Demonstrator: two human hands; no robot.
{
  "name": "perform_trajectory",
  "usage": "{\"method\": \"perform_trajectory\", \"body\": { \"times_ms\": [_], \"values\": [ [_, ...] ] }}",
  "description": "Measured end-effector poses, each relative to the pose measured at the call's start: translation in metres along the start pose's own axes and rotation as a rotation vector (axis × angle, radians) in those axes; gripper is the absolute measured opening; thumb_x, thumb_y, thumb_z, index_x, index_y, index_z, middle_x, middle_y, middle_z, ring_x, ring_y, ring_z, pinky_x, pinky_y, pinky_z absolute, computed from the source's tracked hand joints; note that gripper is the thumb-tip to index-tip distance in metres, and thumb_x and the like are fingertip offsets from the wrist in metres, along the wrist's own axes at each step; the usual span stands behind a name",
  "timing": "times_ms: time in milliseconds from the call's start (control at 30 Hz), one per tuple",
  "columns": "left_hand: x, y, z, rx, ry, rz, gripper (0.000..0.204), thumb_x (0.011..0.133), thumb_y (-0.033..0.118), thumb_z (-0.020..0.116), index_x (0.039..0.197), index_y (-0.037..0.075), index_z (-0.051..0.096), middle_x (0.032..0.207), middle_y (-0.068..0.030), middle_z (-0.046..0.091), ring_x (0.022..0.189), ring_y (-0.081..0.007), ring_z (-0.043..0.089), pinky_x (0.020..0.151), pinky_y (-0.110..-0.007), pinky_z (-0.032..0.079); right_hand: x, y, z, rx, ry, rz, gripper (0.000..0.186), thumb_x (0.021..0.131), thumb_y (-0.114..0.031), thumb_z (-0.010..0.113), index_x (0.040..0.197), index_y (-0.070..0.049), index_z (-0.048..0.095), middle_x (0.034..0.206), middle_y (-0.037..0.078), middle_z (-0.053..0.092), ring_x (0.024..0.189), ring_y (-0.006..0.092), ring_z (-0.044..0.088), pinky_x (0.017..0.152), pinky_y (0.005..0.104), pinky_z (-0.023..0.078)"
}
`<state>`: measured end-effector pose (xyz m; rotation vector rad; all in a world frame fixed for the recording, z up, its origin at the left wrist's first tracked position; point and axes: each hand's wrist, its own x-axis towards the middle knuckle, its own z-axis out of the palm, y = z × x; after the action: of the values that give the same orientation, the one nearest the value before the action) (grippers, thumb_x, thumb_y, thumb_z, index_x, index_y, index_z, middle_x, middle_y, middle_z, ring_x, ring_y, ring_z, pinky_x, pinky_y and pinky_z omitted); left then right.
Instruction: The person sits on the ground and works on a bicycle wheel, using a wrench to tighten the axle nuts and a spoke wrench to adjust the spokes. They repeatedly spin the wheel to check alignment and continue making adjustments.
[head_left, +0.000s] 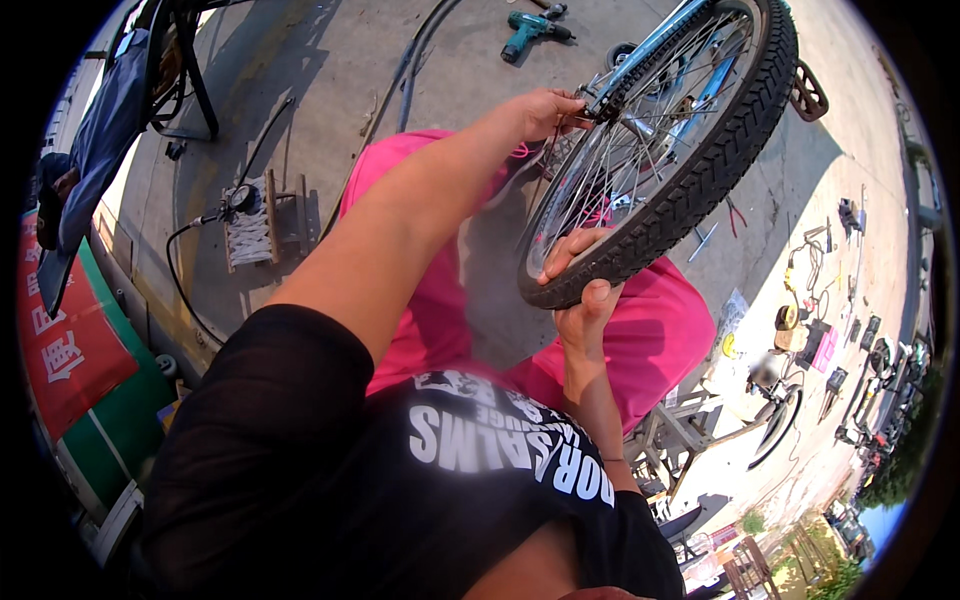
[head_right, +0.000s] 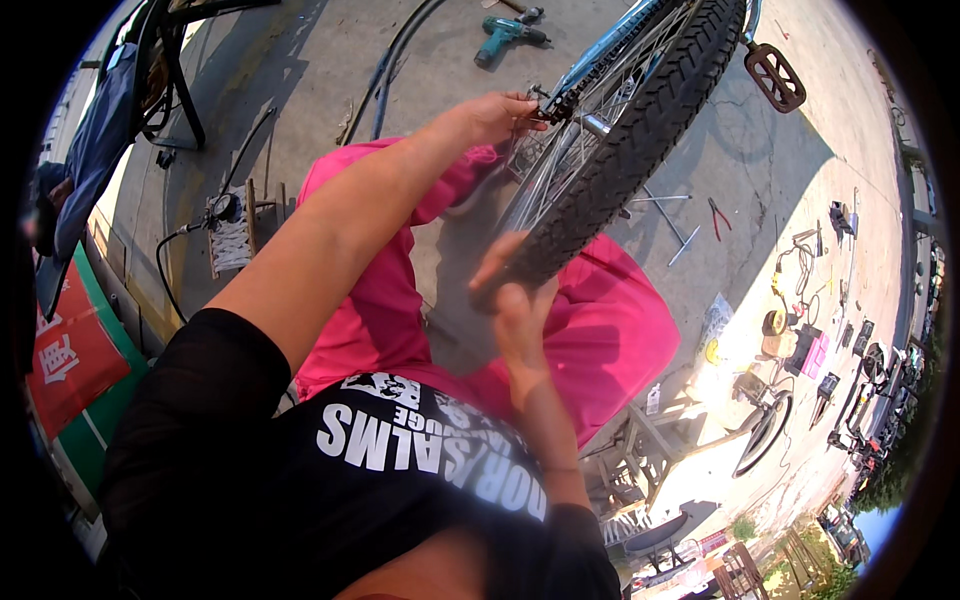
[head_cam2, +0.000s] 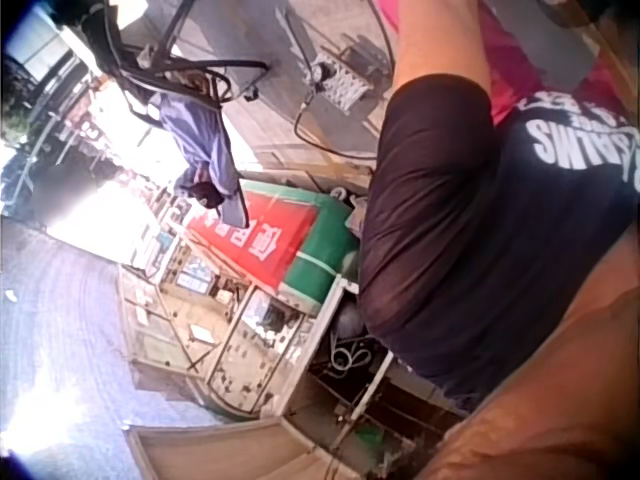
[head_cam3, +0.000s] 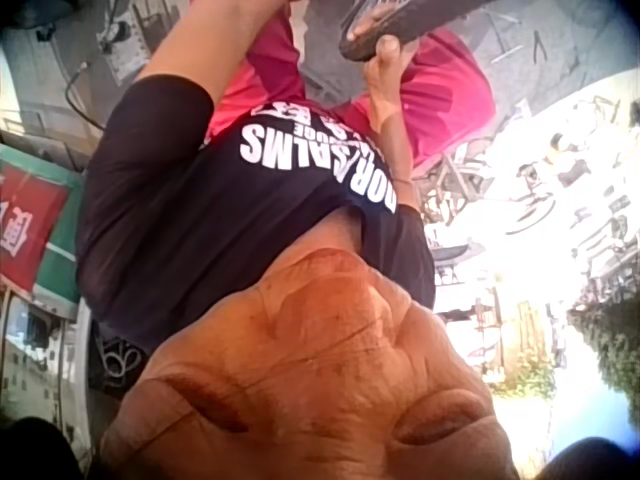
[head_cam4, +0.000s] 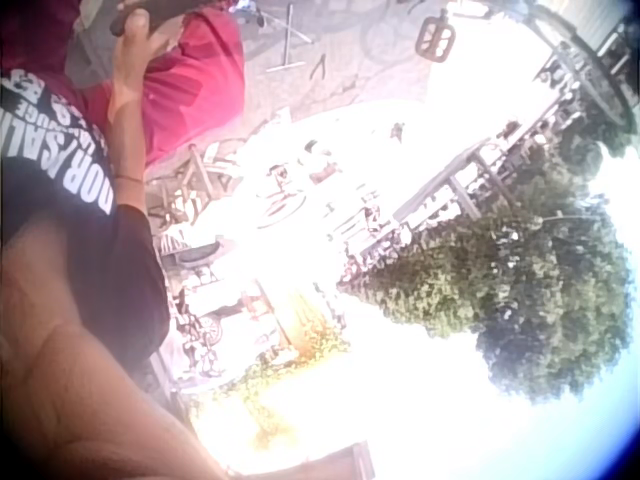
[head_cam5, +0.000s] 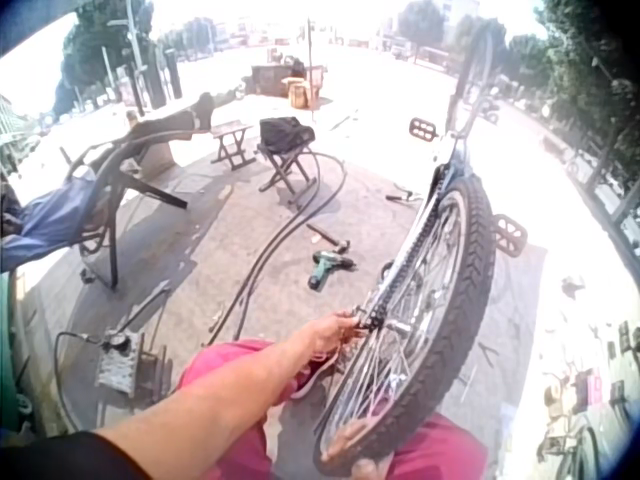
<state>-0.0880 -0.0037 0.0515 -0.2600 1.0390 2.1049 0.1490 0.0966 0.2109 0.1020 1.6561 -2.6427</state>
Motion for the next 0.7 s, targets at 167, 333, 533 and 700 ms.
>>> {"method": "perform_trajectory", "body": {
  "times_ms": [167,333,533,700],
  "values": [
    [-0.001,0.006,-0.005,-0.037,-0.079,-0.074,0.014,0.087,0.015,0.059,0.099,0.008,0.054,0.096,-0.0058,0.063,0.09,-0.02,0.063,0.075,-0.031,0.043,0.0,0.002,-0.002,-0.013,-0.034,-0.014,0.059,0.071,-0.055,0.066,0.092,-0.003,0.05,0.072,0.003,0.053,0.065,0.0116,0.054,0.058,0.024,0.043],
    [-0.003,0.008,-0.005,-0.075,-0.111,-0.133,0.015,0.084,0.019,0.065,0.091,0.009,0.056,0.086,-0.0032,0.063,0.084,-0.0171,0.061,0.073,-0.029,0.041,-0.001,0.002,-0.002,-0.028,-0.011,0.012,0.059,0.071,-0.056,0.066,0.091,-0.003,0.05,0.072,0.003,0.053,0.065,0.0114,0.054,0.058,0.0244,0.044],
    [0.003,0.007,-0.01,-0.062,-0.143,-0.132,0.015,0.083,0.02,0.063,0.088,0.008,0.056,0.081,-0.0029,0.062,0.081,-0.0164,0.059,0.071,-0.029,0.041,-0.001,0.003,0.0,-0.033,0.007,0.0,0.059,0.071,-0.057,0.066,0.089,-0.002,0.05,0.07,0.003,0.053,0.063,0.011,0.054,0.057,0.0239,0.044],
    [0.008,0.003,-0.008,-0.078,-0.145,-0.123,0.014,0.082,0.02,0.062,0.086,0.008,0.056,0.078,-0.0026,0.061,0.08,-0.0166,0.059,0.068,-0.029,0.043,-0.001,0.01,-0.005,-0.072,-0.024,-0.062,0.063,0.071,-0.061,0.066,0.09,-0.003,0.048,0.068,0.003,0.051,0.058,0.0117,0.051,0.052,0.0236,0.042]
  ]
}}
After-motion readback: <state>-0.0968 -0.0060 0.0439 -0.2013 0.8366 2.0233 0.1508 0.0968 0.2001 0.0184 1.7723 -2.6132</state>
